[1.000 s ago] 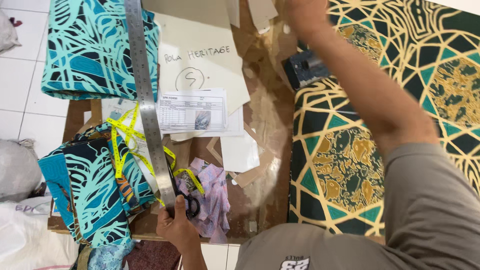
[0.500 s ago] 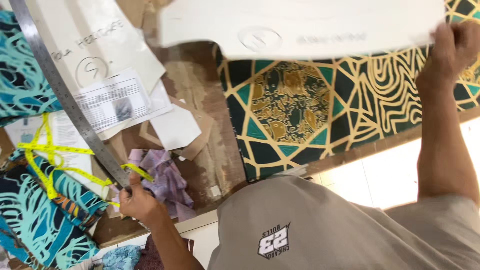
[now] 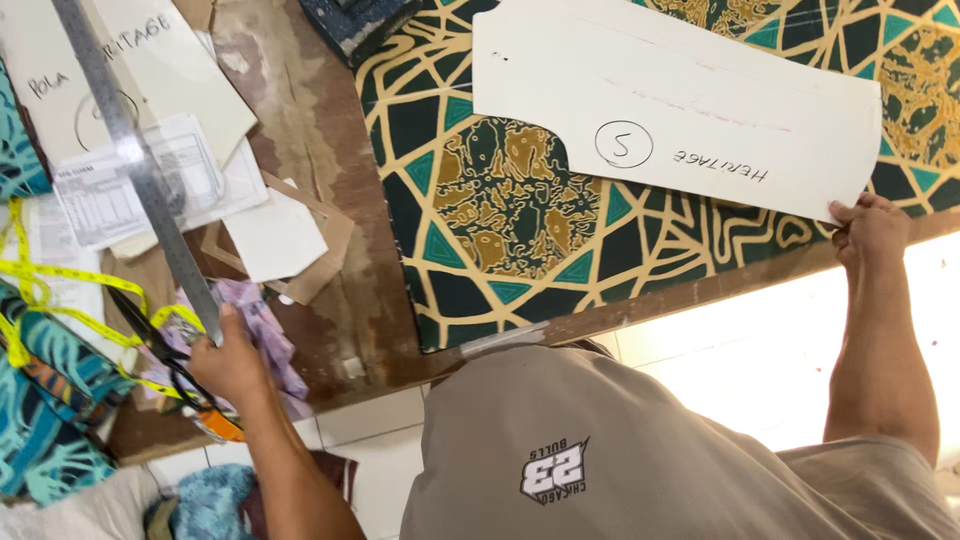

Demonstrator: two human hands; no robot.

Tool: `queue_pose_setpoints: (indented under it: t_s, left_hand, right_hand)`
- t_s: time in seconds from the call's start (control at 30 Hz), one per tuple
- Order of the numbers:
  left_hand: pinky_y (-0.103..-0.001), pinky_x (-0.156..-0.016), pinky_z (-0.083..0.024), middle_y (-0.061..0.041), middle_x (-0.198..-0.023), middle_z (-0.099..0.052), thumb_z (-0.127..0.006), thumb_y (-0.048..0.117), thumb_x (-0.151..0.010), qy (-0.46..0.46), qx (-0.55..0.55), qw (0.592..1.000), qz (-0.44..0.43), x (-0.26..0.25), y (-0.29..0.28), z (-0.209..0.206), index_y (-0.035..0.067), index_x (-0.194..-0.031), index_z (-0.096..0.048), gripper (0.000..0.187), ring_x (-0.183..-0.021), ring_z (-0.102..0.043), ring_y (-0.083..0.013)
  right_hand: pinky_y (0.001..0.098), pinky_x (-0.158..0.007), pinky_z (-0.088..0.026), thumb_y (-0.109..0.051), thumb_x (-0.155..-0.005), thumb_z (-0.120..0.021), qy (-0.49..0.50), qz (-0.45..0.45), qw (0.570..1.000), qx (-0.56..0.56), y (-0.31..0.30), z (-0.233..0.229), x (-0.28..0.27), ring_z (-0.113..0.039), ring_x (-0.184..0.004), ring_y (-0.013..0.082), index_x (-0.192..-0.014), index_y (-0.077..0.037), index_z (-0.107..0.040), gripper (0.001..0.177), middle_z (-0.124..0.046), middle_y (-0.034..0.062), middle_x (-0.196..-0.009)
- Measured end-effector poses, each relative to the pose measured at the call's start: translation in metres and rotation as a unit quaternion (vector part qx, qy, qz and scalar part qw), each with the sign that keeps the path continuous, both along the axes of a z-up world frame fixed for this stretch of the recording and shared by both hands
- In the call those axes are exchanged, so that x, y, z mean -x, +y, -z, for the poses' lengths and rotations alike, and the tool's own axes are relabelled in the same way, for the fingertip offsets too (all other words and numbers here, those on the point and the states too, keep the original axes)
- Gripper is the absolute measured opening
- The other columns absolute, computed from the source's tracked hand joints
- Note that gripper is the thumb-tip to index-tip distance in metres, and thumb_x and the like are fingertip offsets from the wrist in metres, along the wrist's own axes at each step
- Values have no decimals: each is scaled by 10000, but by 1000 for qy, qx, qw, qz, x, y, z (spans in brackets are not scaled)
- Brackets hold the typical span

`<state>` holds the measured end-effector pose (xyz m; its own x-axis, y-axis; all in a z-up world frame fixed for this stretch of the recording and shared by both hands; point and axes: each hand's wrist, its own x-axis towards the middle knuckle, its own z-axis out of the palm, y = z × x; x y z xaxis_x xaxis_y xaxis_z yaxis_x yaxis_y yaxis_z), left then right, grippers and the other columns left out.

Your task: The person measures a patterned fabric using a metal ruler and a white paper template. They place the ruler on the fabric, mark lines with chalk, and reposition the template to align with the measurements.

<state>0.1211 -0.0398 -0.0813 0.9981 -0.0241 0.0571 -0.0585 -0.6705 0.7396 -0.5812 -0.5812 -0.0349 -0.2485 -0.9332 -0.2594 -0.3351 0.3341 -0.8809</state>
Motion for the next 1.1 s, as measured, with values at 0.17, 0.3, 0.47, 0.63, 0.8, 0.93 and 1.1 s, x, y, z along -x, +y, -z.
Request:
queue_pose_setpoints:
  t_s: [0.17, 0.3, 0.47, 0.63, 0.8, 0.93, 1.1]
  left_hand:
    - [-421, -585, -426, -86, -729, -657, -799, 348, -951, 72, 47, 996, -21, 28, -20, 16, -42, -849, -696, 416, -625, -550, -186]
    - [-503, -707, -487, -235, -813, -675, -805, 366, -1001, -23, -140, 987, 75, 56, -43, 32, -58, -976, -727, 432, -753, -654, -393]
    - [-594, -819, -435, -312, -1081, -595, -776, 319, -961, -93, -287, 953, 22, 95, -78, 39, -49, -1101, -716, 399, -993, -560, -507]
    - [-593, -877, -393, -298, -1203, -531, -757, 306, -968, -180, -321, 928, 51, 122, -119, 10, -54, -1173, -694, 419, -1082, -503, -483]
    - [-563, -984, -423, -202, -1227, -552, -724, 260, -1021, -124, -148, 957, 219, 141, -218, 1, -4, -1284, -658, 378, -1166, -529, -404]
    - [-561, -938, -435, -173, -1131, -567, -732, 311, -987, -25, -85, 967, 240, 148, -282, 7, 33, -1245, -638, 391, -1092, -540, -401]
    - [-555, -879, -416, -150, -1037, -555, -769, 342, -926, 19, -135, 979, 153, 146, -309, 13, 33, -1062, -583, 386, -1008, -538, -381]
  right_hand:
    - [244, -460, -342, 56, -994, -667, -24, -78, 995, -55, -51, 7, 3, -557, -619, 70, -1269, 3, -671, 280, -646, 28, -850]
    - [191, -484, -390, 61, -976, -659, -6, -125, 990, -65, -91, 17, -5, -582, -652, 23, -1325, -8, -647, 355, -678, 4, -879]
    - [199, -474, -385, 70, -971, -696, -52, -207, 975, -66, -130, 41, -32, -524, -607, 52, -1364, 35, -622, 402, -614, 31, -843]
    - [171, -631, -544, 71, -975, -663, -26, -233, 970, -67, -127, 49, -42, -702, -805, 78, -1363, 74, -574, 398, -709, 117, -1008]
    - [274, -581, -423, 56, -1010, -675, 72, -251, 962, -81, -108, 44, -52, -628, -819, 173, -1431, 52, -525, 447, -701, 196, -1077]
    - [231, -766, -584, 61, -973, -647, 21, -243, 965, -93, -102, 43, -57, -712, -935, 133, -1433, 40, -501, 483, -699, 157, -1060]
    - [238, -766, -588, 58, -959, -657, 48, -253, 960, -106, -104, 49, -56, -716, -911, 121, -1451, 48, -503, 515, -711, 112, -995]
